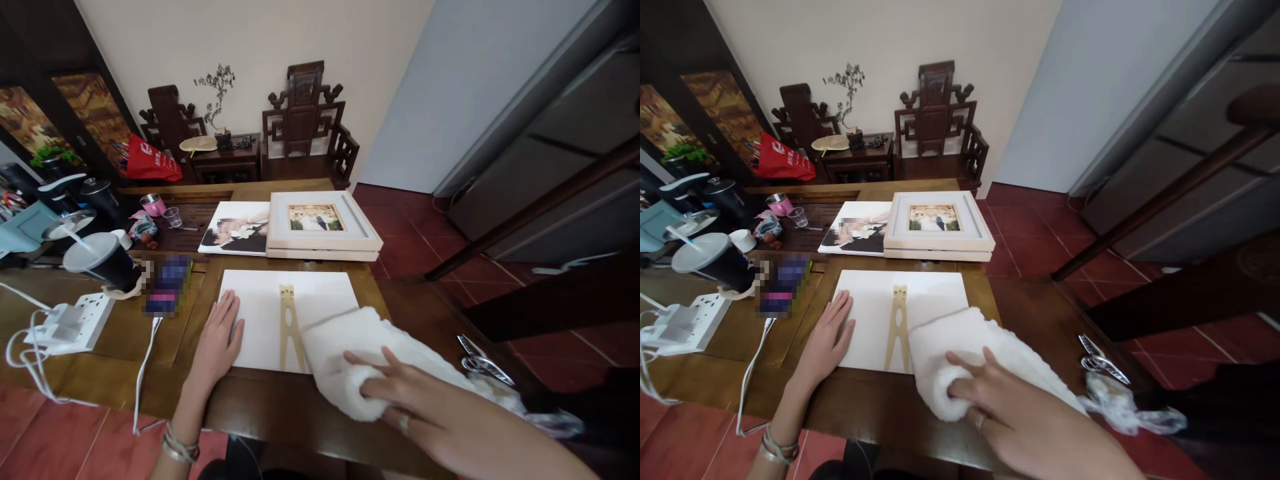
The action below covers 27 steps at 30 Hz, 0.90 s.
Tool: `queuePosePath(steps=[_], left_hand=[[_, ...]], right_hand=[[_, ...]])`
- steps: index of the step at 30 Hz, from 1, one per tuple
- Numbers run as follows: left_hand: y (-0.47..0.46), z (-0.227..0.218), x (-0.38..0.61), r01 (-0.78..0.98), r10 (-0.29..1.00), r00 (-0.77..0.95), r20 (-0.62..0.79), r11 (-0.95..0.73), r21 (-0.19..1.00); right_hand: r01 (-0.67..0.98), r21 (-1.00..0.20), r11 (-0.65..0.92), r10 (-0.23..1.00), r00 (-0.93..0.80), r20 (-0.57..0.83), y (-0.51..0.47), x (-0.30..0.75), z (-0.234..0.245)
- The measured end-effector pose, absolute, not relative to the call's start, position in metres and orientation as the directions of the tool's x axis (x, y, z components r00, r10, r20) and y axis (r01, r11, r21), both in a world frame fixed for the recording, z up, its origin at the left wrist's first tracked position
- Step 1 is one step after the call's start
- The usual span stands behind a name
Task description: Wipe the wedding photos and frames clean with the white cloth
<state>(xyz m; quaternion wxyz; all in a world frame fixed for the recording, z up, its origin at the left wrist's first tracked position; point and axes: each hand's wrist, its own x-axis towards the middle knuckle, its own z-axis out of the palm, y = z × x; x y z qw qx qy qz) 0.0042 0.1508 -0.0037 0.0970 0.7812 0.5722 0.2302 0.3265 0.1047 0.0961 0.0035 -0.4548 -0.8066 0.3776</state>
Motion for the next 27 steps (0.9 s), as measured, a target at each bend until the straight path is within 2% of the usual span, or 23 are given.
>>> queuePosePath(steps=[3, 6, 11, 15, 21, 27], left_hand=[[0.151, -0.005, 0.004, 0.848, 0.937, 0.239, 0.254, -0.329, 0.415], [0.151, -0.004, 0.004, 0.843, 0.936, 0.237, 0.260, -0.331, 0.423], [0.151, -0.002, 0.004, 0.846, 0.943, 0.225, 0.244, -0.313, 0.431], [0.151, -0.003, 0.004, 0.849, 0.942, 0.230, 0.247, -0.318, 0.423], [0.151, -0.005, 0.004, 0.851, 0.940, 0.234, 0.250, -0.322, 0.414], [0.151, -0.005, 0.004, 0.847, 0.936, 0.232, 0.265, -0.328, 0.419]], right_hand=[[0.762, -0.597, 0.251, 0.773, -0.529, -0.351, 0.111, 0.322, 0.096], [0.798, -0.548, 0.251, 0.846, -0.456, -0.276, 0.140, 0.299, 0.082], [0.781, -0.461, 0.421, 0.867, -0.495, -0.048, 0.175, 0.252, 0.049], [0.735, -0.430, 0.523, 0.830, -0.555, 0.060, 0.147, 0.241, 0.038], [0.633, -0.454, 0.627, 0.720, -0.693, 0.027, 0.091, 0.253, 0.038], [0.687, -0.414, 0.598, 0.774, -0.629, 0.074, 0.140, 0.251, 0.031]])
